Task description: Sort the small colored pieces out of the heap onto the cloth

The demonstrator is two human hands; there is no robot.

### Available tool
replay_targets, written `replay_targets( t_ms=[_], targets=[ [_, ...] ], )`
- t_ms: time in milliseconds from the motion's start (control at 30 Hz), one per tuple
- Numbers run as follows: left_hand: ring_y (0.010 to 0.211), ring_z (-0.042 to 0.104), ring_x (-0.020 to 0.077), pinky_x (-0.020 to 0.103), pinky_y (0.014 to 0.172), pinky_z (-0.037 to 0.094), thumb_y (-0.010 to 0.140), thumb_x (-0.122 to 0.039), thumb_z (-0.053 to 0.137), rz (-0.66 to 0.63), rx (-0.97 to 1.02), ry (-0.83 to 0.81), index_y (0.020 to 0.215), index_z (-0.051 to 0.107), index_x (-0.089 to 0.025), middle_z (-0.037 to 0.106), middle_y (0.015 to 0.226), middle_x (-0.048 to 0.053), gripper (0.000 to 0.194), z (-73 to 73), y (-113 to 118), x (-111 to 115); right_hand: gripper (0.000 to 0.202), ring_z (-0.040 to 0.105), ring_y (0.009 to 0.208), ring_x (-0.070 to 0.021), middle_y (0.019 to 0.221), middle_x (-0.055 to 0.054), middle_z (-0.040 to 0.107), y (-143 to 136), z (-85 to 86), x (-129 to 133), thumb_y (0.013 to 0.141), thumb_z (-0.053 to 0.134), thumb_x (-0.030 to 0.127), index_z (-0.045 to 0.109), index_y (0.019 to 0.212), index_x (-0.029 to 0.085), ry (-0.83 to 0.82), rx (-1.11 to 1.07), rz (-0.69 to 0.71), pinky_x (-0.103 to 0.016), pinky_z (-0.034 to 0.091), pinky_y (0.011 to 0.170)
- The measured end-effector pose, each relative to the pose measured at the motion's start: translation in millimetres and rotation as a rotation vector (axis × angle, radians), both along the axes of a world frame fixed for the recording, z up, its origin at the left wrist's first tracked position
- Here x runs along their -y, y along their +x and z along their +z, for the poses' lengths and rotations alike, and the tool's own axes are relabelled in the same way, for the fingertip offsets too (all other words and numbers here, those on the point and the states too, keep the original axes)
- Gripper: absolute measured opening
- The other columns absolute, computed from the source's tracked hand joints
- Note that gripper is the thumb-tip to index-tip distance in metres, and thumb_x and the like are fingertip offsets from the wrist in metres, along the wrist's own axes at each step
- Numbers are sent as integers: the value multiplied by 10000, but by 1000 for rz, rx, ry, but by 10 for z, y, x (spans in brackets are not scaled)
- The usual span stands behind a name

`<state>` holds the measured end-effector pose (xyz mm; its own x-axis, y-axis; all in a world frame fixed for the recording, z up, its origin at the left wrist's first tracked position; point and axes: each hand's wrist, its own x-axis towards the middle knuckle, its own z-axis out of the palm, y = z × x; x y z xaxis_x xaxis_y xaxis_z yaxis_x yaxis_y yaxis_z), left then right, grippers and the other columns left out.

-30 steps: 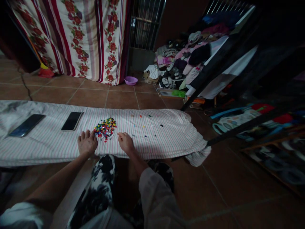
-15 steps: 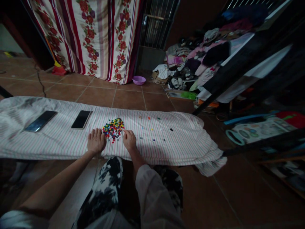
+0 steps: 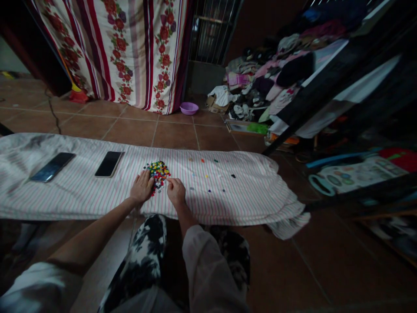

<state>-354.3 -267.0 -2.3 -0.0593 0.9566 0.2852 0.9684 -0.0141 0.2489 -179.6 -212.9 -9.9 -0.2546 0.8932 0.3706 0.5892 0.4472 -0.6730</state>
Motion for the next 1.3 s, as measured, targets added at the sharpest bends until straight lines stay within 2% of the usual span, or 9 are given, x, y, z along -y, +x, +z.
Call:
replay_targets(
  t_ms=[167, 367, 500, 600, 733, 900, 1067, 1167, 1300],
  targets=[
    [1429, 274, 276, 577, 1088, 300, 938, -272, 262, -139, 98, 57, 1199, 536, -144, 416, 1456, 214, 399, -46, 53, -59, 333, 615, 976, -162, 990, -36, 674, 5, 34, 18, 827, 437, 90, 696, 991, 218, -10, 3, 20, -268, 478, 916],
    [1394, 351, 200, 435, 1131, 332, 967, -418, 134, -68, 464, 6, 1417, 344, -104, 415, 1471, 171, 588, 69, 186, -166, 374, 608, 989, -157, 1002, -21, 664, 12, 74, 39, 841, 442, 85, 697, 1053, 257, -39, 49, 37, -261, 478, 914],
    [1393, 351, 174, 378, 1148, 322, 969, -457, 125, -39, 636, -9, 1452, 307, -132, 410, 1484, 130, 610, 126, 165, -72, 353, 600, 987, -156, 1016, -21, 652, 9, 99, 59, 852, 480, 118, 696, 1083, 277, -45, 61, 49, -257, 484, 895],
    [1408, 325, 189, 387, 1146, 330, 968, -451, 137, -13, 574, 36, 1440, 321, -115, 395, 1492, 143, 607, 88, 71, 80, 315, 600, 977, -152, 1022, -19, 640, 1, 115, 76, 861, 514, 163, 703, 1078, 291, -41, 60, 74, -246, 484, 874],
    [1426, 282, 242, 476, 1156, 298, 962, -404, 174, -46, 339, 64, 1389, 361, -51, 407, 1467, 198, 585, 30, -25, 269, 253, 601, 929, -143, 1011, -10, 626, -18, 138, 93, 861, 564, 221, 717, 1044, 307, -55, 80, 85, -239, 483, 835],
    [1404, 321, 265, 495, 1144, 298, 944, -333, 227, 14, 124, 66, 1303, 450, -48, 488, 1387, 219, 510, 60, 62, 340, 179, 601, 834, -124, 1006, -5, 625, -32, 163, 104, 853, 613, 282, 722, 994, 297, -85, 71, 85, -227, 481, 765],
    [1380, 361, 270, 518, 1129, 299, 907, -288, 316, -10, 54, 36, 1233, 517, -134, 540, 1345, 172, 413, 128, 132, 347, 128, 604, 790, -117, 998, 1, 640, -27, 154, 87, 828, 616, 262, 697, 927, 262, -88, 26, 89, -227, 485, 740],
    [1373, 366, 274, 521, 1126, 297, 884, -285, 354, 9, 46, 7, 1222, 526, -150, 545, 1338, 167, 403, 163, 136, 352, 116, 610, 777, -122, 936, -4, 652, -22, 125, 62, 825, 581, 241, 673, 896, 234, -67, -45, 104, -236, 493, 751],
    [1360, 378, 272, 510, 1120, 303, 874, -288, 354, 26, 58, 2, 1219, 527, -151, 547, 1335, 163, 410, 191, 147, 350, 127, 632, 791, -135, 908, -18, 675, -15, 83, 64, 830, 550, 275, 642, 896, 217, -91, -163, 45, -249, 514, 736]
  ],
)
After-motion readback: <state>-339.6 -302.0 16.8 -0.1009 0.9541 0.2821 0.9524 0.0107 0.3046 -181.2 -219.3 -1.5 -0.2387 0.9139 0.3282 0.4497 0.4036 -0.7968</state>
